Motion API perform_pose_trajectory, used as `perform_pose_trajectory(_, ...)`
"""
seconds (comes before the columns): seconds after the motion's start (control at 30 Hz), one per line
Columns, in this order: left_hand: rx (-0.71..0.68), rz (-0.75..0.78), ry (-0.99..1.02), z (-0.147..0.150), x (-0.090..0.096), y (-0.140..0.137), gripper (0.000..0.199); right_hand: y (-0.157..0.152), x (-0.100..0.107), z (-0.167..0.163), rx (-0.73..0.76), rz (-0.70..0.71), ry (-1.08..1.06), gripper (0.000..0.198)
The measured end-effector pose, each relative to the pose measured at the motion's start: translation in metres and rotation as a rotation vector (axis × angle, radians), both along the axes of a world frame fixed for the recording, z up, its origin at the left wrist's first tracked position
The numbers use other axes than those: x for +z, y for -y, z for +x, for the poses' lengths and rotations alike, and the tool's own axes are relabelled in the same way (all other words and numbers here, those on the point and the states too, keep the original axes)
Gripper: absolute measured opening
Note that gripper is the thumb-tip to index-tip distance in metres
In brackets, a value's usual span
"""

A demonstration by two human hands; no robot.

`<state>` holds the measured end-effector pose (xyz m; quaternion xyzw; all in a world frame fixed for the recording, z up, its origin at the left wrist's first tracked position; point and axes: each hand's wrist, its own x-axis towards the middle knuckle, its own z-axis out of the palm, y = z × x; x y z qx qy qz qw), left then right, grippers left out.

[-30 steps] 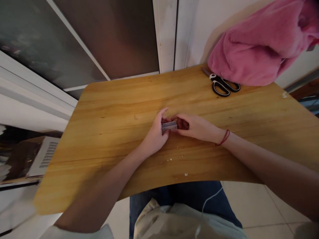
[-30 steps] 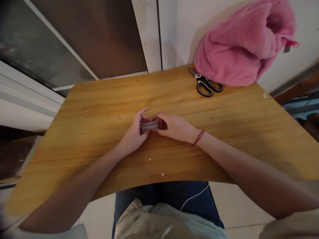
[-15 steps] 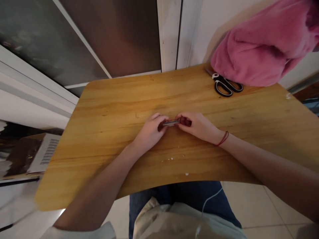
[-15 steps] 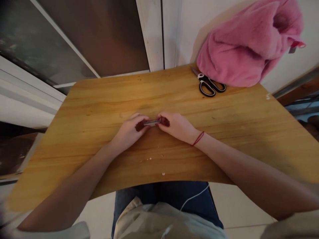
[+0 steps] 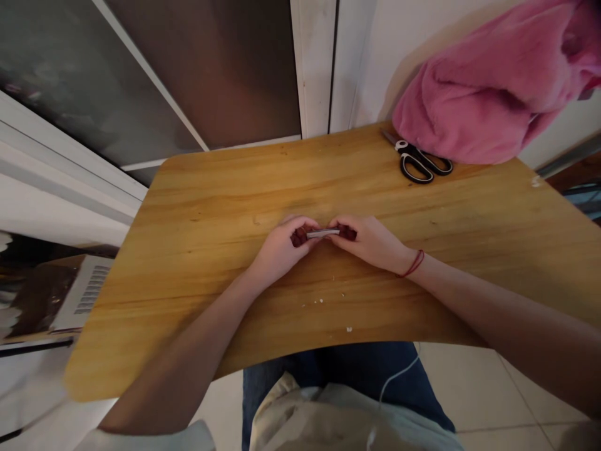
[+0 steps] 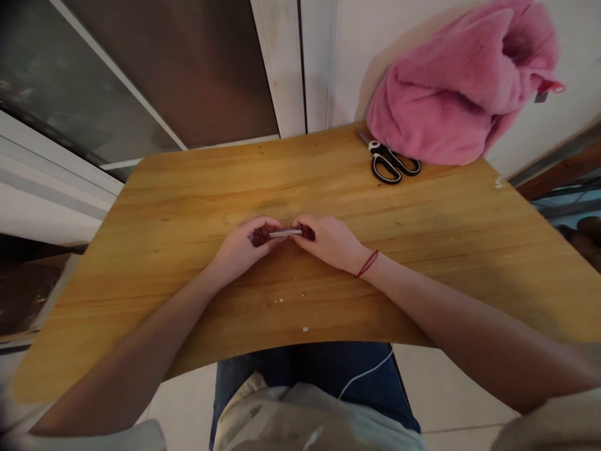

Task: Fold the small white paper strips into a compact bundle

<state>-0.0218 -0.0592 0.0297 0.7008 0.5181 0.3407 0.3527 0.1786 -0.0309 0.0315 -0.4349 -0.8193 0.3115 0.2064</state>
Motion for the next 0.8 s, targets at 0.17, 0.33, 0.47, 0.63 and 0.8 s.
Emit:
perform_pose_trajectory(0.17,-0.141,-0.205,0.338,-0.001,0.01,0.003,0.036,0.0,0.014,0.003,0.053,-0.366,-0.271,0.026)
perform_pose_trajectory(0.33,-0.167,-0.348,0.502,0.004,0.011,0.007,0.034,0.0,0.013,0.002,0.161,-0.768,-0.503,0.031)
perform_pose_trajectory(0.47,-0.121,-0.424,0.617,0.006,0.008,0.006,0.033,0.001,0.006,-0.001,0.082,-0.795,-0.608,0.027)
perform_pose_trajectory(0.63,-0.035,-0.488,0.75,0.006,0.004,0.003,0.032,0.006,0.003,-0.004,0.089,-0.563,-0.548,0.029)
perform_pose_trajectory(0.8,0.001,-0.535,0.817,0.009,0.0,0.001,0.033,0.008,0.001,-0.005,0.018,-0.288,-0.473,0.034)
